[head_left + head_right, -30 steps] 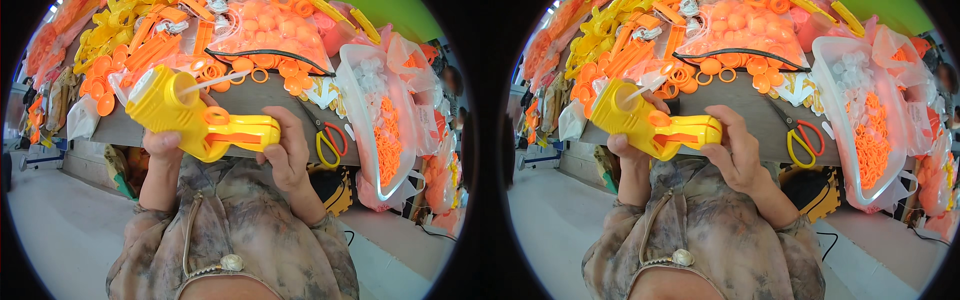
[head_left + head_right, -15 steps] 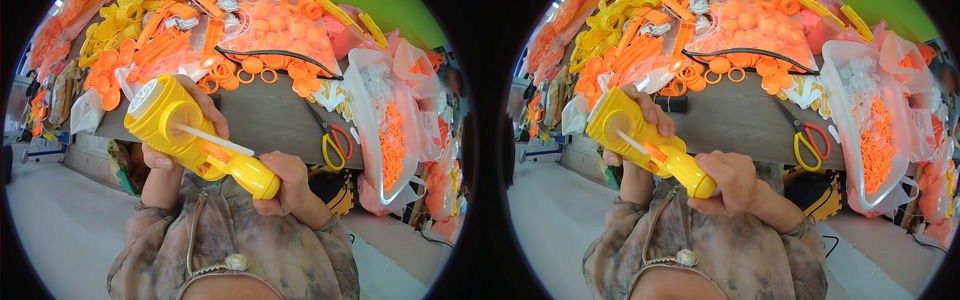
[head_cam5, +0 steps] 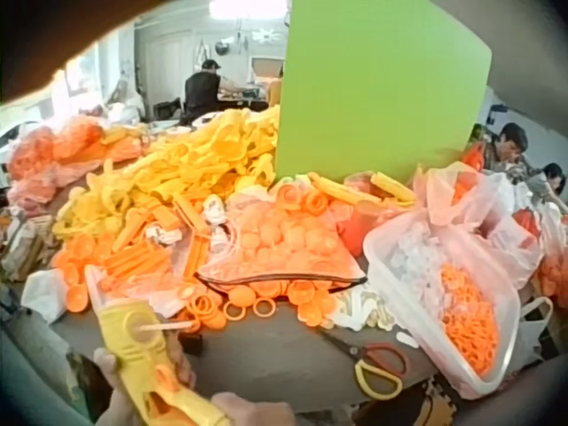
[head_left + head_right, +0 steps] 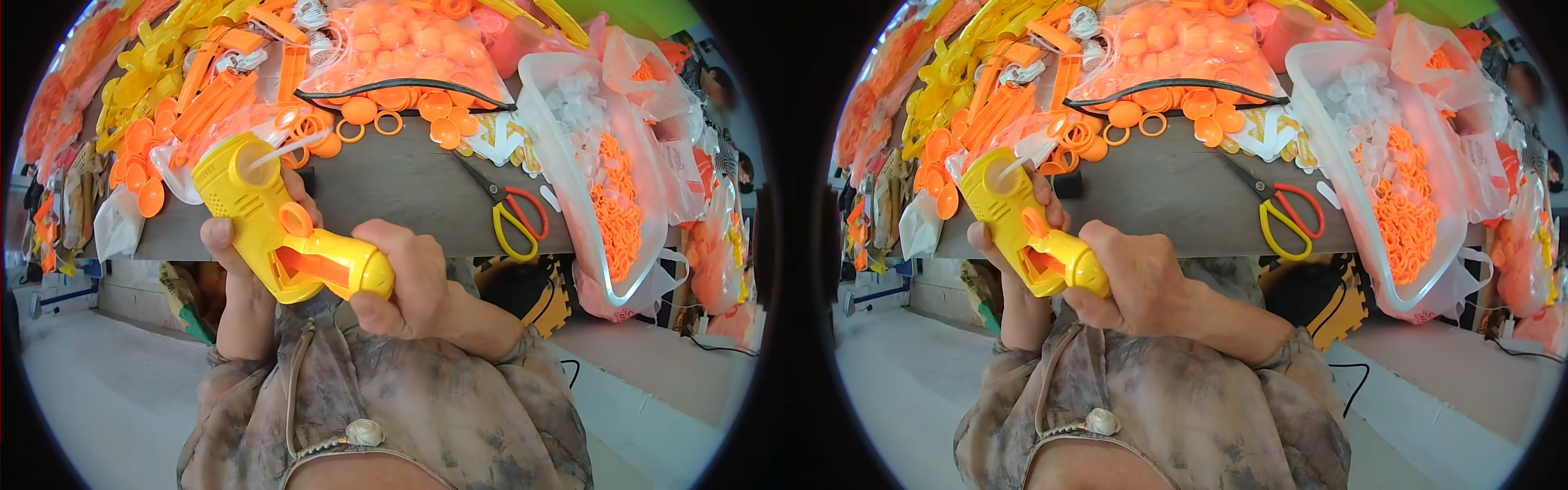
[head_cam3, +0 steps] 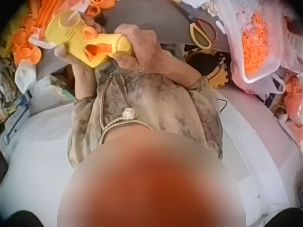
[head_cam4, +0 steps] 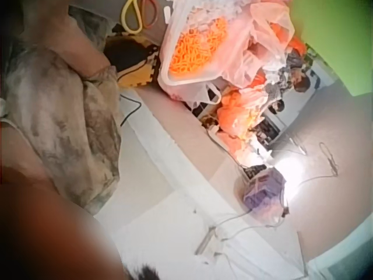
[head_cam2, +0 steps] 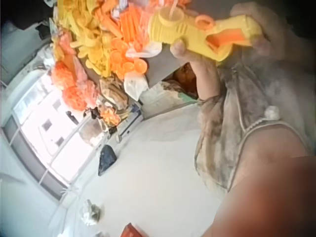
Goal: Assembling a yellow and orange plastic toy gun by joining parts and applying components.
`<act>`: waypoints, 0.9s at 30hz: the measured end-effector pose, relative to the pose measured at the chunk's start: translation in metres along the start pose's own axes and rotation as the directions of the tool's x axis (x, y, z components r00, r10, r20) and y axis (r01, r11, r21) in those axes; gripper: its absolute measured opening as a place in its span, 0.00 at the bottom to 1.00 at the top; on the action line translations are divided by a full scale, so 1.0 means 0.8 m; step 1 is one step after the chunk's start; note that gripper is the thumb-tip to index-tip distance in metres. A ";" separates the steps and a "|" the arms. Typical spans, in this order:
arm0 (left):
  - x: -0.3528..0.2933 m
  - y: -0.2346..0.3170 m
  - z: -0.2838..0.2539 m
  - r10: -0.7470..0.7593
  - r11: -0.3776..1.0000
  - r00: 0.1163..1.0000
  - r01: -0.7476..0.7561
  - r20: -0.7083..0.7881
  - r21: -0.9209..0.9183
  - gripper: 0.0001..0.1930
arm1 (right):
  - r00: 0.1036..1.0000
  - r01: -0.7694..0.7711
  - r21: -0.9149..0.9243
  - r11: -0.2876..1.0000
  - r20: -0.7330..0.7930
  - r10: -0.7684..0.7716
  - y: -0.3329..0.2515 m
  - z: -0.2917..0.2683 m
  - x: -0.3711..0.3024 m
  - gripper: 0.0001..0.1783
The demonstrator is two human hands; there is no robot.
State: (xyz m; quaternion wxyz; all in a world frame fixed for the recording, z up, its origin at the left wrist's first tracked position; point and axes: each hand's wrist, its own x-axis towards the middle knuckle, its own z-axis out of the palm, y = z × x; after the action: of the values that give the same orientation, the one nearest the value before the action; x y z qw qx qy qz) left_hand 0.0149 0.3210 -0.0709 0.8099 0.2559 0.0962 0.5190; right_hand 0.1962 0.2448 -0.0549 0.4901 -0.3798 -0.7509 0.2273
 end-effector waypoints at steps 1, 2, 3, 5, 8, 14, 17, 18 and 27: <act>-0.002 -0.004 -0.002 0.032 0.999 0.999 -0.030 -0.039 0.037 0.38 | 0.999 0.014 0.009 1.000 -0.038 -0.013 0.008 0.000 -0.002 0.33; -0.005 -0.006 0.000 0.066 0.995 0.995 -0.060 -0.077 0.075 0.38 | 0.997 0.028 0.018 0.999 -0.075 -0.026 0.015 -0.002 -0.001 0.33; -0.008 -0.010 0.010 0.140 0.940 0.978 -0.082 -0.154 0.332 0.42 | 0.990 -0.137 0.240 0.961 -0.008 0.143 0.022 -0.010 0.000 0.32; -0.012 -0.011 0.010 0.167 0.900 0.984 -0.130 -0.055 0.416 0.42 | 0.990 -0.132 0.333 0.934 -0.009 0.143 0.036 -0.013 -0.011 0.32; -0.005 -0.008 -0.001 0.169 0.877 0.978 -0.205 0.119 0.435 0.40 | 0.989 -0.143 0.469 0.871 0.033 0.144 0.036 -0.022 -0.010 0.30; 0.015 0.000 -0.012 0.213 0.924 0.968 -0.155 -0.134 0.349 0.34 | 0.951 -0.294 -0.257 0.921 0.019 0.309 0.092 -0.098 0.041 0.16; 0.017 0.008 -0.006 0.227 0.915 0.964 -0.161 -0.141 0.370 0.35 | 0.981 -0.056 -0.667 0.743 0.101 0.164 0.121 -0.127 0.042 0.16; 0.017 0.009 -0.005 0.218 0.915 0.967 -0.155 -0.133 0.373 0.34 | 0.974 0.038 -0.789 0.614 0.168 0.155 0.129 -0.131 0.041 0.17; 0.021 0.016 -0.010 0.266 0.946 0.942 -0.213 -0.207 0.244 0.32 | 0.983 0.023 -0.562 0.827 0.162 0.083 0.119 -0.139 0.046 0.08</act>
State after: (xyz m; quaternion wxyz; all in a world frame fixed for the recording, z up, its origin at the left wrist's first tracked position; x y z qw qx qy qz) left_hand 0.0088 0.3427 -0.0690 0.6900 0.2891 0.2166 0.6272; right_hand 0.3217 0.3287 -0.0556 0.2834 -0.4967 -0.8195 0.0374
